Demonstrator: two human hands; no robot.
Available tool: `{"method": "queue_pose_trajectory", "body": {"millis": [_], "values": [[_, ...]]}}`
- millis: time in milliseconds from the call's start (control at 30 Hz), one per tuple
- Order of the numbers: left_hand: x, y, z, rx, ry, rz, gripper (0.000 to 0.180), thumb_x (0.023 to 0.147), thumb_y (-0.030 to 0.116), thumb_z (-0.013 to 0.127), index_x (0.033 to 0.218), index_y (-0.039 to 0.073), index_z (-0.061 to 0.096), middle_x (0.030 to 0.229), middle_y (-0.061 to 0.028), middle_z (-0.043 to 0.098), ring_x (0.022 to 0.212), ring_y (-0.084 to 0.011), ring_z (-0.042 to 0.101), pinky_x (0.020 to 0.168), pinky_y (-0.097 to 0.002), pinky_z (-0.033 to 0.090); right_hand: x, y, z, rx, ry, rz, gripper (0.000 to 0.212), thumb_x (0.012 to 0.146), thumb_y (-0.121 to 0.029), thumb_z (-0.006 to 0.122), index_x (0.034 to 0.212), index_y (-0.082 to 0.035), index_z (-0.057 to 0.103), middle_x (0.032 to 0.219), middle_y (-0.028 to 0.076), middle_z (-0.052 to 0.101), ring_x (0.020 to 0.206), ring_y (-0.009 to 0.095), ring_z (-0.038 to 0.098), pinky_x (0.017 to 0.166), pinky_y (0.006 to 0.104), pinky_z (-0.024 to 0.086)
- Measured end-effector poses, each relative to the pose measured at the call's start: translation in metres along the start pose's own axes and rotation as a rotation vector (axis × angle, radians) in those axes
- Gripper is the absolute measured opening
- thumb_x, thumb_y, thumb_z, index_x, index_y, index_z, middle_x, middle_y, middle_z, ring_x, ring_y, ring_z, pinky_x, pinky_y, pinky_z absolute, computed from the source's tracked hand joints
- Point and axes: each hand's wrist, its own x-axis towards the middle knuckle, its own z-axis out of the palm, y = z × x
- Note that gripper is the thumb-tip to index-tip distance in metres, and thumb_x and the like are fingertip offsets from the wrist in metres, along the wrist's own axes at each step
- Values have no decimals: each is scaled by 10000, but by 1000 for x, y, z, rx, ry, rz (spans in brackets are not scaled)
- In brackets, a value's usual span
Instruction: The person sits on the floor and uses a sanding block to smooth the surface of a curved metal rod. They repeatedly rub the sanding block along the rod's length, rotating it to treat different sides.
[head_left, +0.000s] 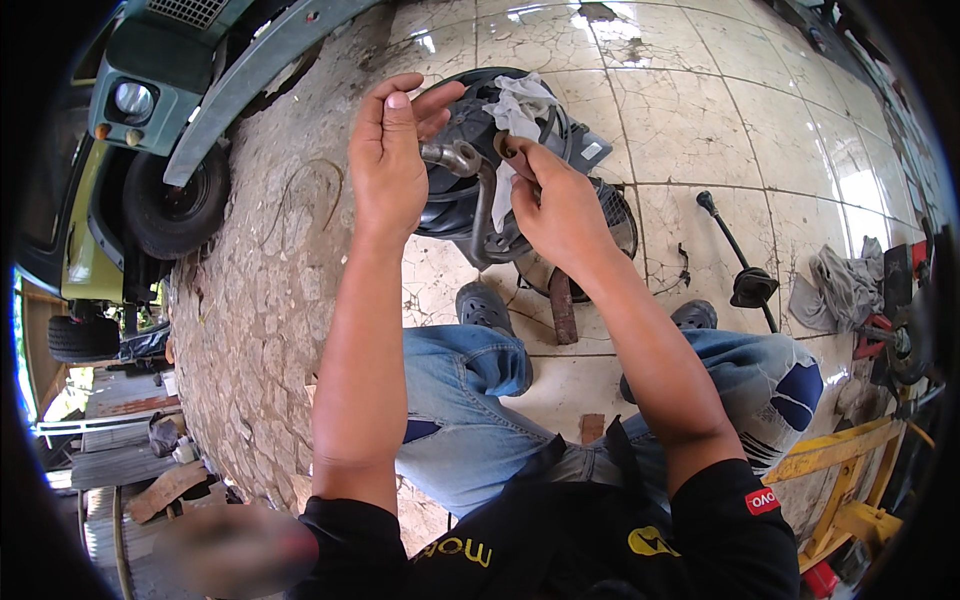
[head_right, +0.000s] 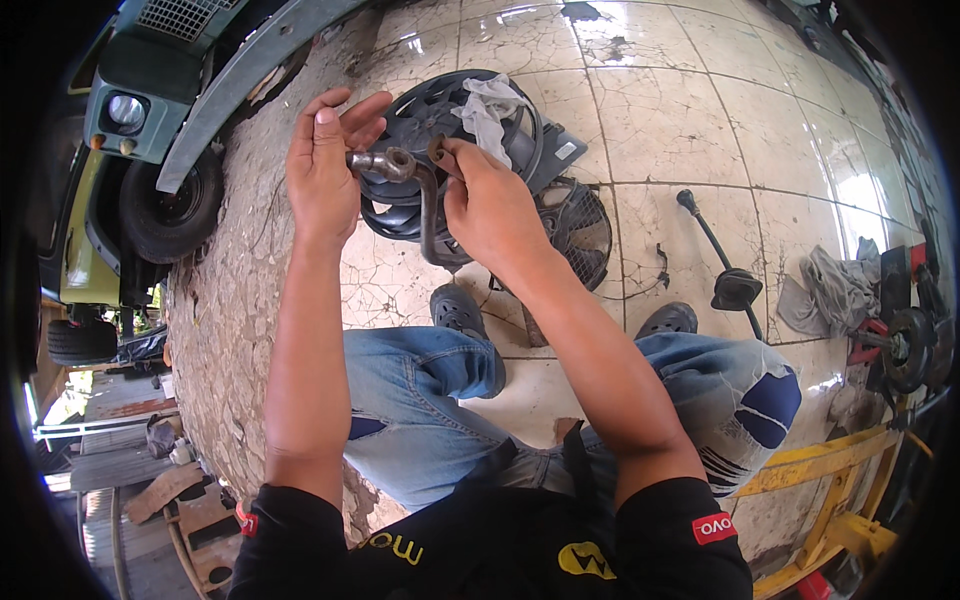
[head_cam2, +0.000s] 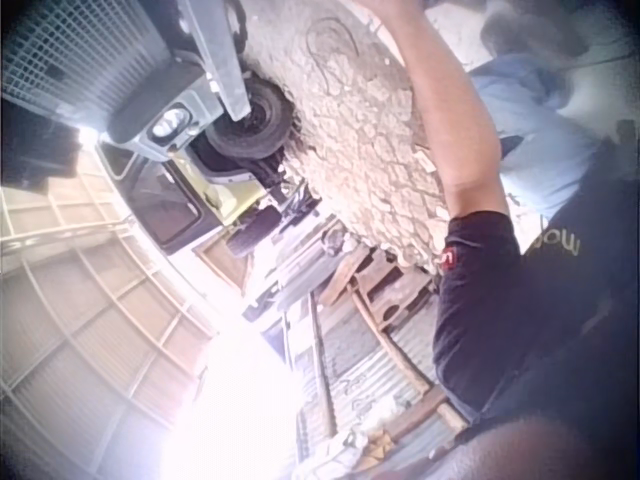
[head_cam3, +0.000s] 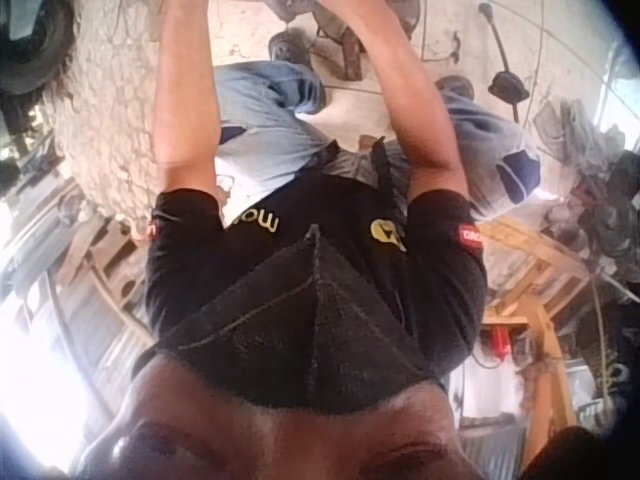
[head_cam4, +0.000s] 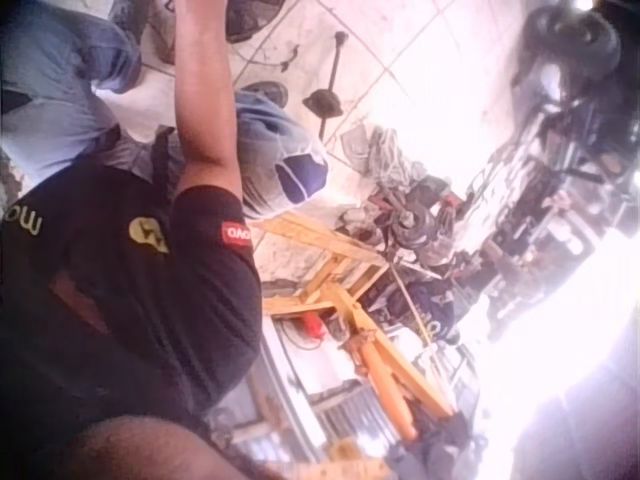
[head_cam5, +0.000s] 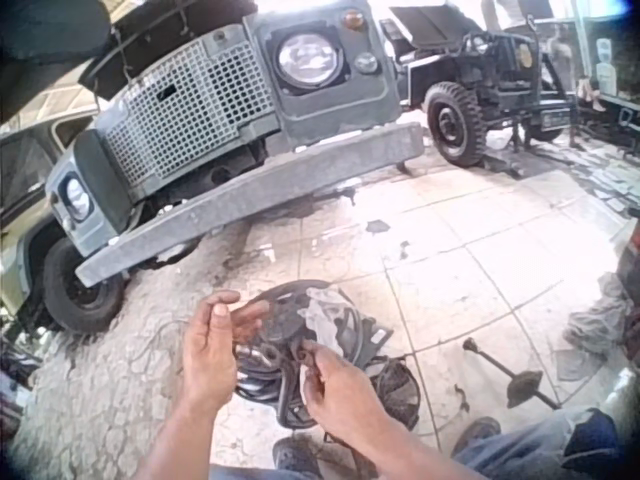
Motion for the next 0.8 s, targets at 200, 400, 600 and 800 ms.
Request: {"method": "queue_pose_trajectory", "body": {"millis": [200,400,600,800], "values": [[1,-1,3,-51,4,0,313,1085,254,345,1223,4,474,1132,-195,678,1104,-228,644,974,-364,500,-1,-8,16,-230,154,-573,432,826,70,523,1250,-15,544,1225,198,624,1089,337,648,876,430,530],[12,-6,-7,-76,-1,-14,315,1084,254,347,1229,3,470,1134,-199,677,1107,-240,645,986,-373,498,-7,1,17,8,64,-112,460,908,23,485,1356,-83,495,1187,225,636,1061,393,635,869,425,534],[7,-1,-3,-58,-59,-13,339,1082,267,351,1261,-8,439,1159,-228,657,1109,-277,647,984,-377,510,-11,37,22,-30,-199,26,365,963,-63,507,1325,-19,496,995,247,664,898,381,681,777,403,525],[0,0,1,-58,-115,-3,343,1081,261,355,1275,-13,425,1156,-244,651,1092,-310,654,951,-392,537,-3,7,19,213,-55,-29,288,975,-91,513,1255,-23,523,1043,233,675,940,412,662,792,393,524]]}}
